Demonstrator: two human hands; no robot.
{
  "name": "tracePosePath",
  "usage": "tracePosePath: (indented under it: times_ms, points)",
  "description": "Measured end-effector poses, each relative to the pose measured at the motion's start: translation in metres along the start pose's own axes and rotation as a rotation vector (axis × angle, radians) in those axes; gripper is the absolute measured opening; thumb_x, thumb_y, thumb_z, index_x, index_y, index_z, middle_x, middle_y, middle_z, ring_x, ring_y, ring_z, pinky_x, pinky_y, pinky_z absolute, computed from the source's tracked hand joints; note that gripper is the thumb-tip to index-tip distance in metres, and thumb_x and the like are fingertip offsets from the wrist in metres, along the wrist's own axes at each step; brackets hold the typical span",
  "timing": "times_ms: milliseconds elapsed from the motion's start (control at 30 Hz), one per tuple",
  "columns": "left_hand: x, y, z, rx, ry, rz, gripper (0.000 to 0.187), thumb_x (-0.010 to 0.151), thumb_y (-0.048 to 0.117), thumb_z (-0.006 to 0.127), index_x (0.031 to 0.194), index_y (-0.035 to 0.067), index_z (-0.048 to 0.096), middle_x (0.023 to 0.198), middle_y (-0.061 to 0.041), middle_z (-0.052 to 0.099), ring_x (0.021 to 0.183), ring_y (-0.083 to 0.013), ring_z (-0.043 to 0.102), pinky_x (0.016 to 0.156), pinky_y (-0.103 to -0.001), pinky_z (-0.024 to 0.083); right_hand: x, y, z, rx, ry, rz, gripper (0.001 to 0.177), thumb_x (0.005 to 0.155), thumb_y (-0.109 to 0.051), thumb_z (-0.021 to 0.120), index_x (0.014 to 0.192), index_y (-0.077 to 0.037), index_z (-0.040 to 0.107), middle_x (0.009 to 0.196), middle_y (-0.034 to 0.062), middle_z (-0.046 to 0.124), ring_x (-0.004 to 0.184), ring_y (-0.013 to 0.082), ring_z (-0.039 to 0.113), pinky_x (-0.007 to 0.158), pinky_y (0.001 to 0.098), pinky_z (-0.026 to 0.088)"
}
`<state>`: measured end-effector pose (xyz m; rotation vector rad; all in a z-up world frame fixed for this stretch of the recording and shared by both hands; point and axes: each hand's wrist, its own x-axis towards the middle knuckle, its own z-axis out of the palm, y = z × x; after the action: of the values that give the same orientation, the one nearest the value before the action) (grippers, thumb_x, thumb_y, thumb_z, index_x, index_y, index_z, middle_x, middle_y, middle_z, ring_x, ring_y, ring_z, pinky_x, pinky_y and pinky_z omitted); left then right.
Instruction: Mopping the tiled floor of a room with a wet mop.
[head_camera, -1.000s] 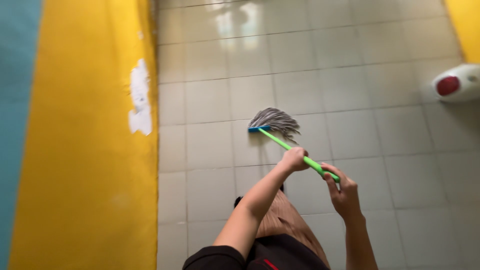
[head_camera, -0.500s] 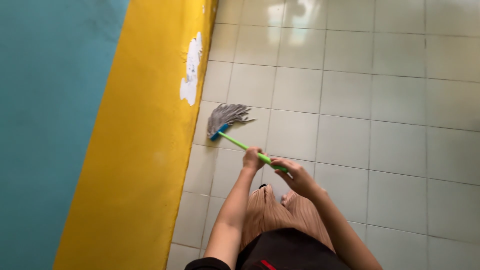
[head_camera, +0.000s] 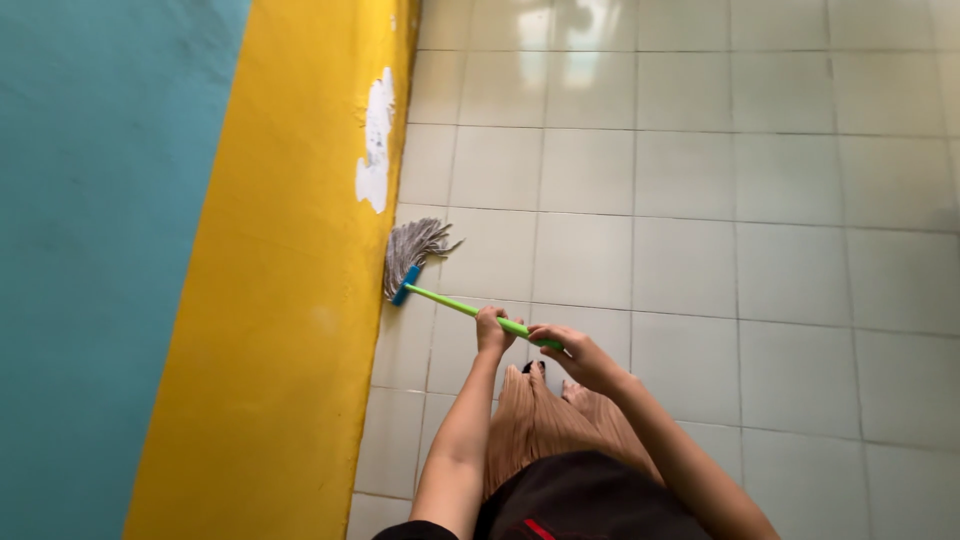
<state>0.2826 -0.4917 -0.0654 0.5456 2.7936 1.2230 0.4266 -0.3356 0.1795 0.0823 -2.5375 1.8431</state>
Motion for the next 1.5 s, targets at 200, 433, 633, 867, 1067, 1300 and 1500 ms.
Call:
tracePosePath:
  times_ms: [200,433,633,867,1067,1300,1500]
  points:
    - [-0.011,0.061,0.040,-0.104,-0.040,0.052,0.045,0.060,0.033,0.095,0.060,0.005,0.059,0.075,-0.015,0.062,0.084,-0.0387,0.058,0.083,-0.047,0.047,-0.043,-0.014,-0.042,-0.074,0.111,0.127,0.030,0.096,-0.006,0.064,0.126,-0.005,0.065,0.122,0.0102,0.072,0.108,0.0244,0.071,0.091,0.0368,0.060]
    - [-0.043,0.167,0.113,-0.181,-0.228,0.129,0.046,0.057,0.034,0.096,0.059,0.005,0.060,0.073,-0.015,0.061,0.076,-0.0361,0.061,0.073,-0.047,0.051,-0.139,-0.021,-0.107,-0.129,0.312,0.174,0.026,0.097,-0.008,0.063,0.123,-0.005,0.066,0.122,0.0108,0.073,0.109,0.0239,0.071,0.092,0.0367,0.059]
    - [-0.128,0.264,0.201,-0.140,-0.463,0.253,0.047,0.054,0.039,0.096,0.056,0.007,0.061,0.062,-0.015,0.057,0.073,-0.0360,0.060,0.070,-0.047,0.050,-0.265,-0.036,-0.146,-0.081,0.564,0.326,0.027,0.097,-0.006,0.060,0.123,-0.006,0.066,0.129,0.0099,0.072,0.113,0.0230,0.072,0.094,0.0352,0.059]
    - [-0.244,0.364,0.270,-0.099,-0.750,0.460,0.051,0.063,0.048,0.090,0.056,0.007,0.060,0.062,-0.014,0.056,0.076,-0.0352,0.059,0.077,-0.045,0.051,-0.397,-0.051,-0.150,-0.255,0.899,0.498,0.023,0.098,-0.007,0.059,0.119,-0.005,0.069,0.124,0.0090,0.075,0.111,0.0232,0.072,0.090,0.0339,0.057]
    - [-0.325,0.411,0.309,-0.253,-0.944,0.601,0.044,0.063,0.050,0.086,0.062,0.011,0.066,0.069,-0.011,0.062,0.079,-0.0341,0.062,0.085,-0.048,0.049,-0.464,-0.069,-0.140,-0.374,1.076,0.641,0.022,0.101,-0.014,0.058,0.119,-0.006,0.069,0.123,0.0099,0.075,0.111,0.0260,0.072,0.089,0.0357,0.055]
    - [-0.348,0.434,0.290,-0.064,-1.220,0.818,0.033,0.070,0.044,0.078,0.068,0.012,0.071,0.072,-0.012,0.070,0.082,-0.0359,0.067,0.093,-0.044,0.055,-0.488,-0.075,-0.115,-0.471,1.145,0.668,0.028,0.104,-0.022,0.058,0.124,-0.005,0.068,0.119,0.0143,0.075,0.109,0.0287,0.072,0.091,0.0375,0.055]
    - [-0.321,0.438,0.252,0.006,-1.238,0.682,0.025,0.071,0.041,0.076,0.077,0.016,0.075,0.082,-0.011,0.075,0.084,-0.0343,0.072,0.074,-0.046,0.059,-0.479,-0.066,-0.111,-0.444,1.177,0.670,0.028,0.106,-0.024,0.057,0.123,-0.006,0.071,0.102,0.0150,0.076,0.089,0.0238,0.074,0.079,0.0369,0.057]
